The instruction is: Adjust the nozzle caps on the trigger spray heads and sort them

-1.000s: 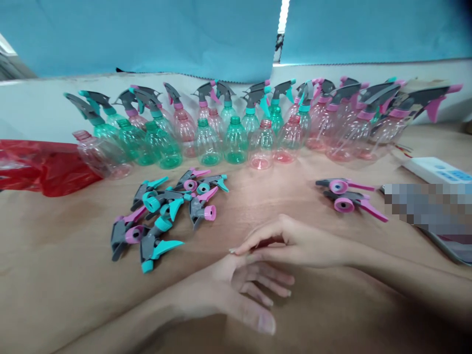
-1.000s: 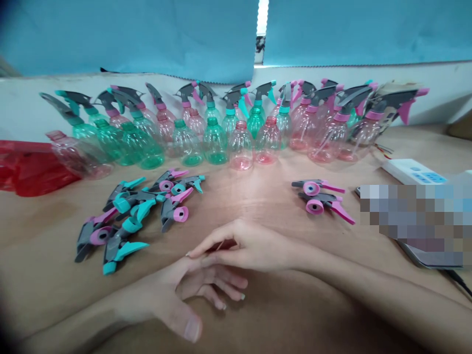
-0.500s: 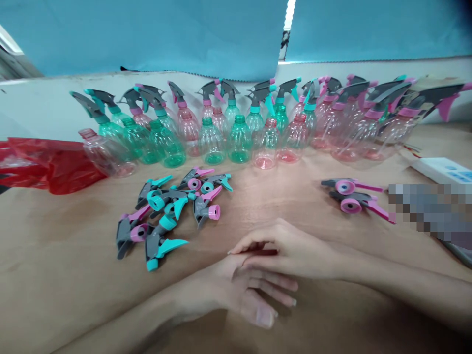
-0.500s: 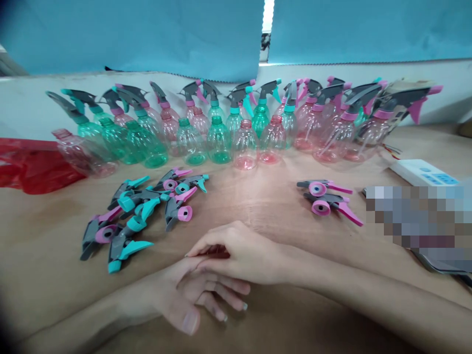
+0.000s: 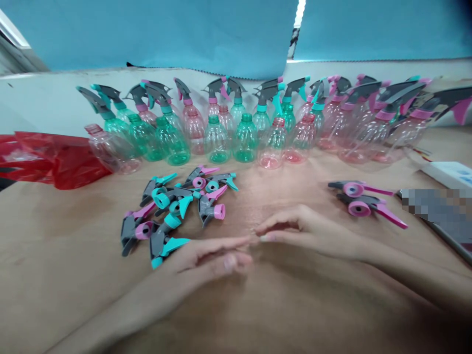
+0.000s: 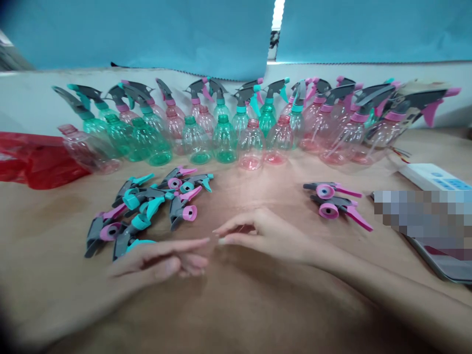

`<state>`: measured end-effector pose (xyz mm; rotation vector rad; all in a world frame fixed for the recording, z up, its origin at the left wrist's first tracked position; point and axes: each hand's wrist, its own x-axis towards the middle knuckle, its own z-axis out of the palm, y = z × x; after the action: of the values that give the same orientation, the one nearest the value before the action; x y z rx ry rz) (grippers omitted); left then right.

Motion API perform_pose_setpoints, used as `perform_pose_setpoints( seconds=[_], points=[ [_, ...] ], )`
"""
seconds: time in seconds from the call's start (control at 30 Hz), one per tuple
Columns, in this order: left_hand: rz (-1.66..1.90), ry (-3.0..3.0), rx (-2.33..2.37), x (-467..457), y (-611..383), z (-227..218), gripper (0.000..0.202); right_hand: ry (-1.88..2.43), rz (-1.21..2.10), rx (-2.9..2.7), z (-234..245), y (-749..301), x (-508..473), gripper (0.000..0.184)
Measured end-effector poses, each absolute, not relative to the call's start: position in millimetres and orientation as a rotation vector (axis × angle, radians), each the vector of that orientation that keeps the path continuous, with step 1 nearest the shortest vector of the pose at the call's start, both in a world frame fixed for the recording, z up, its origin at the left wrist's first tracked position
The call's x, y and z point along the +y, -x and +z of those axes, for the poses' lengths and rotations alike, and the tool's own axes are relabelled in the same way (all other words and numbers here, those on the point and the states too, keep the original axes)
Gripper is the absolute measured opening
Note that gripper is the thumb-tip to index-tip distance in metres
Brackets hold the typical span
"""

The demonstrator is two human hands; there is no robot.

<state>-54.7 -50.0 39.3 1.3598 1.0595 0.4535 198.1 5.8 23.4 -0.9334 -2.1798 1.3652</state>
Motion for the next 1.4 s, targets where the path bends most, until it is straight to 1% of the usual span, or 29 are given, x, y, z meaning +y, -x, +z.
perform_pose_setpoints(
  seconds=[0.07, 0.13, 0.17, 0.27, 0.33, 0.43, 0.57, 0.63, 0.73, 0.93, 1.03, 1.1, 1.27, 1.4],
  points=[
    [0.64, -1.579, 1.285, -48.3, 64.1, 48.9, 0.033, 0.991, 1.34, -2.128, 21.3, -199.2, 8.7, 0.026],
    [0.734, -1.644, 1.461, -44.3, 69.9, 54.4, 0.045, 1.007, 1.389, -2.076, 18.2, -198.7, 10.7, 0.028],
    [0.779, -1.653, 1.495, -41.4, 71.1, 55.7, 0.048, 1.004, 1.414, -2.06, 16.4, -198.0, 11.4, 0.029],
    [0.935, -1.669, 1.461, -29.9, 69.9, 55.0, 0.039, 0.988, 1.443, -2.035, 11.3, -194.7, 12.5, 0.03],
    [0.987, -1.643, 1.432, -22.0, 68.5, 52.0, 0.039, 0.986, 1.458, -2.017, 8.7, -192.2, 12.9, 0.031],
    [0.98, -1.588, 1.442, -13.5, 68.6, 46.1, 0.043, 0.996, 1.476, -1.994, 6.0, -189.1, 13.7, 0.032],
    [0.831, -1.714, 1.533, -9.8, 66.7, 41.0, 0.06, 1.004, 1.482, -1.984, 1.9, -185.4, 16.0, 0.031],
    [0.799, -1.787, 1.578, -8.5, 63.2, 39.7, 0.058, 1.009, 1.474, -1.987, -1.0, -183.7, 17.7, 0.029],
    [0.878, -1.911, 1.62, -3.1, 60.4, 37.7, 0.049, 1.023, 1.456, -1.99, -4.6, -182.0, 20.0, 0.026],
    [0.881, -2.406, 1.572, 15.1, 82.0, 35.5, 0.035, 1.041, 1.457, -1.966, -5.7, -181.1, 20.0, 0.024],
    [0.839, -2.487, 1.553, 17.7, 88.6, 35.0, 0.034, 1.04, 1.463, -1.955, -6.5, -180.8, 19.8, 0.024],
    [0.856, -2.44, 1.495, 16.1, 85.8, 32.5, 0.032, 1.039, 1.463, -1.954, -7.4, -180.5, 20.0, 0.025],
    [0.941, -2.027, 1.575, 10.6, 76.4, 24.9, 0.037, 1.019, 1.463, -1.954, -9.2, -181.0, 20.5, 0.025],
    [0.851, -2.146, 1.609, 8.3, 79.6, 28.4, 0.046, 1.007, 1.459, -1.95, -10.9, -181.6, 20.6, 0.026]
  ],
)
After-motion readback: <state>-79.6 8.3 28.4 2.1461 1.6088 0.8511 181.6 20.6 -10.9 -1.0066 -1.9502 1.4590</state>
